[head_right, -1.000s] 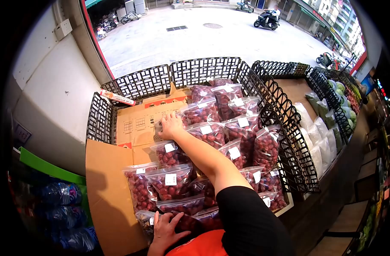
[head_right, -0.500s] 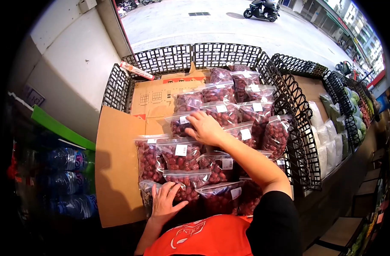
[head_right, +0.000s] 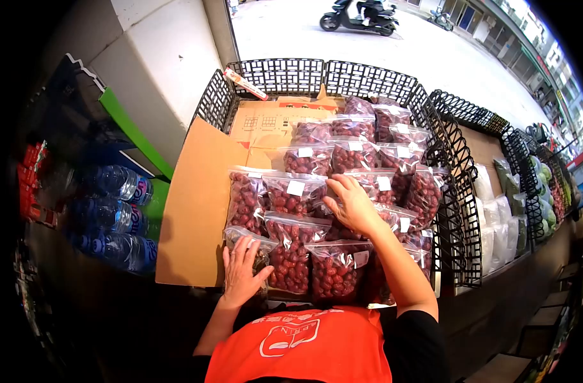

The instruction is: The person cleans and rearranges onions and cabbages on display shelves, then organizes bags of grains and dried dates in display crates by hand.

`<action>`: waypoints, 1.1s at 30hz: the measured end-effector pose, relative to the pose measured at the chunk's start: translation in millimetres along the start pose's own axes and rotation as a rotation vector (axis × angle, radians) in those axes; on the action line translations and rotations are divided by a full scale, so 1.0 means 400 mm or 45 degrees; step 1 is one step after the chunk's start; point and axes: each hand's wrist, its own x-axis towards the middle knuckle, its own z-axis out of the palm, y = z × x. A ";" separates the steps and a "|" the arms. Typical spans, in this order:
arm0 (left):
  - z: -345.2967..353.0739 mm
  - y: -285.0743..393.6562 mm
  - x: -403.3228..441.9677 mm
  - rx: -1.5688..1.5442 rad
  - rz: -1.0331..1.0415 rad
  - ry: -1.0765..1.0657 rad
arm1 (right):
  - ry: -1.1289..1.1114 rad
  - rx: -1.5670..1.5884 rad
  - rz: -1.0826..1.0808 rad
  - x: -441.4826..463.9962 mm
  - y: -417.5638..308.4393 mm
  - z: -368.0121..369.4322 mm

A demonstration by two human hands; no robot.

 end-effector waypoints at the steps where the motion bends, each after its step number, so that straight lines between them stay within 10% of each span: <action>1: 0.006 -0.011 -0.015 0.003 -0.051 -0.003 | 0.010 0.038 -0.002 -0.036 -0.004 -0.008; 11: 0.066 -0.035 -0.034 0.067 -0.111 -0.075 | 0.035 0.046 0.271 -0.140 0.068 -0.167; 25: 0.109 0.016 -0.047 0.165 -0.374 0.065 | 0.397 -0.232 0.917 0.429 0.728 -0.236; 33: 0.130 -0.003 -0.046 0.254 -0.414 0.075 | -0.037 -0.356 1.381 0.572 0.897 -0.189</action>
